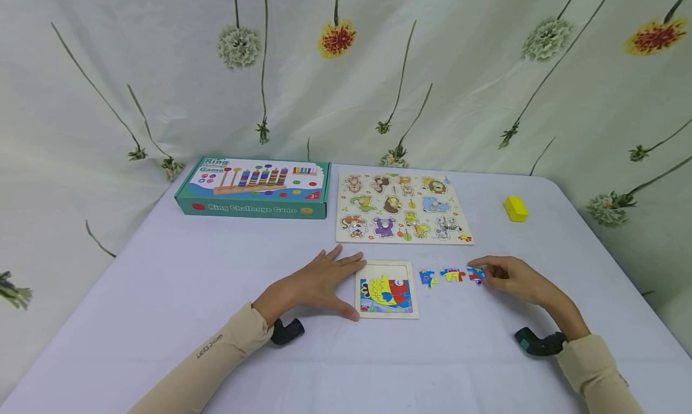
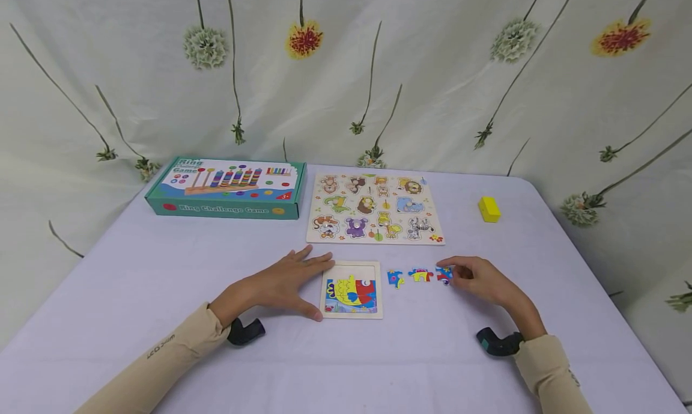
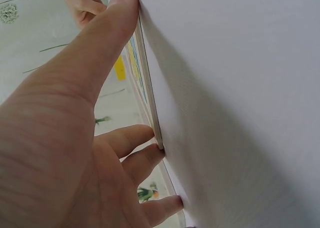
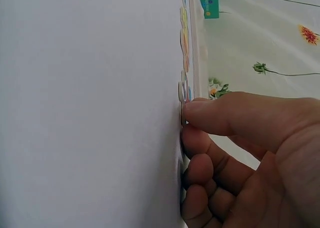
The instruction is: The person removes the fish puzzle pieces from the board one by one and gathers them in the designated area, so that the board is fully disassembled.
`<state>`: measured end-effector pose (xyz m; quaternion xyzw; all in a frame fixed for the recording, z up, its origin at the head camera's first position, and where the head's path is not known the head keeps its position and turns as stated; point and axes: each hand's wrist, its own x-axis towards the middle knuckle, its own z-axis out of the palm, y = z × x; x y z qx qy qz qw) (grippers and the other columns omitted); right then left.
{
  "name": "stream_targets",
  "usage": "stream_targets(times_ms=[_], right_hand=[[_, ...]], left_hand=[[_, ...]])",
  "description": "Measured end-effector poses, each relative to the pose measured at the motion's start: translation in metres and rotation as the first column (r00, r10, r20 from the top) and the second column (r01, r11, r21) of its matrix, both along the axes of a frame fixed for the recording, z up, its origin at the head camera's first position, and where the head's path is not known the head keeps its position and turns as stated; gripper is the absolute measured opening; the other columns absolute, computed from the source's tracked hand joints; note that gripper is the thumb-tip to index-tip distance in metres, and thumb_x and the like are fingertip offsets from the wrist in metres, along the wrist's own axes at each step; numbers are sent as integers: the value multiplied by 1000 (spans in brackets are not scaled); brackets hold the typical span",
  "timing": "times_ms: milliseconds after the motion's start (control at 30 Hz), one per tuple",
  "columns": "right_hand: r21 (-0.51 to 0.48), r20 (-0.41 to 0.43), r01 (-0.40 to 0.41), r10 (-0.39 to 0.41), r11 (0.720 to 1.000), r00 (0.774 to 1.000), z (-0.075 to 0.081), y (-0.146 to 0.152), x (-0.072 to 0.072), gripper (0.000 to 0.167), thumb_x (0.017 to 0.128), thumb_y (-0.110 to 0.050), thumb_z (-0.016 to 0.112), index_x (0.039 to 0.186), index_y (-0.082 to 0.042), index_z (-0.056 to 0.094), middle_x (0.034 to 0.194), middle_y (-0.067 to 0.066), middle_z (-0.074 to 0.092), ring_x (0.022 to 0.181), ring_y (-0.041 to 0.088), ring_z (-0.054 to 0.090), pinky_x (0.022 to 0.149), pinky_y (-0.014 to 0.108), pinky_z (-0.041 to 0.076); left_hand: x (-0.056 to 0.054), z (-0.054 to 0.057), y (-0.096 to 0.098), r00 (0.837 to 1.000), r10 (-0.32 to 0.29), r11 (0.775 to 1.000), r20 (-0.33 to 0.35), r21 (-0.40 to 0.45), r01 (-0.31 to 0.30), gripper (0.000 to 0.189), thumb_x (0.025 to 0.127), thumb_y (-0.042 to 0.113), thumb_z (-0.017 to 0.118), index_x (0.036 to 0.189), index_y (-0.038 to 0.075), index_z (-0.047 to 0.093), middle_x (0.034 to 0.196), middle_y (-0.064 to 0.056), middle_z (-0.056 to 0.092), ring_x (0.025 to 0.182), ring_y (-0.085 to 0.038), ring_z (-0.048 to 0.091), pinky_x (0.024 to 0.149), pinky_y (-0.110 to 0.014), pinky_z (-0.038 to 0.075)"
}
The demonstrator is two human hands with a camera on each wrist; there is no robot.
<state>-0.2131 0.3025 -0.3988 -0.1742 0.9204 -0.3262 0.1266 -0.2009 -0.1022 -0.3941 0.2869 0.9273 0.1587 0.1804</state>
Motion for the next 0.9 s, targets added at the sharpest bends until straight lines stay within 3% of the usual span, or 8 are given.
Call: stream_targets(times_ms=[433,600,900], right_hand=[[-32,6,38,-37,999,999,4,-2,2,34,91,-7,59,125,-4,60,81,4,54,74,14,49,59,21,42],[-18,-36,55,-55,998,998,9,-9,4,31,93,-10,58,124,-7,61,83,3,54,78,16,49,60,22,43],[-62,-147,-54,44,997,988,13,-43,2,30,90,-4,62,120,-5,63,92,4,61,82,19,56,67,24,52]], left_hand=[[0,0,1,1000,9,1000,1,1,-9,100,68,59,77,151,24,32,159,6,22,148,-30,1,117,-55,4],[0,0,1,1000,17,1000,4,0,-17,101,68,58,78,151,25,32,159,6,22,148,-30,1,117,-55,3],[0,1,1,1000,9,1000,5,6,-9,100,68,59,77,151,24,33,159,6,22,148,-30,0,117,-55,4]])
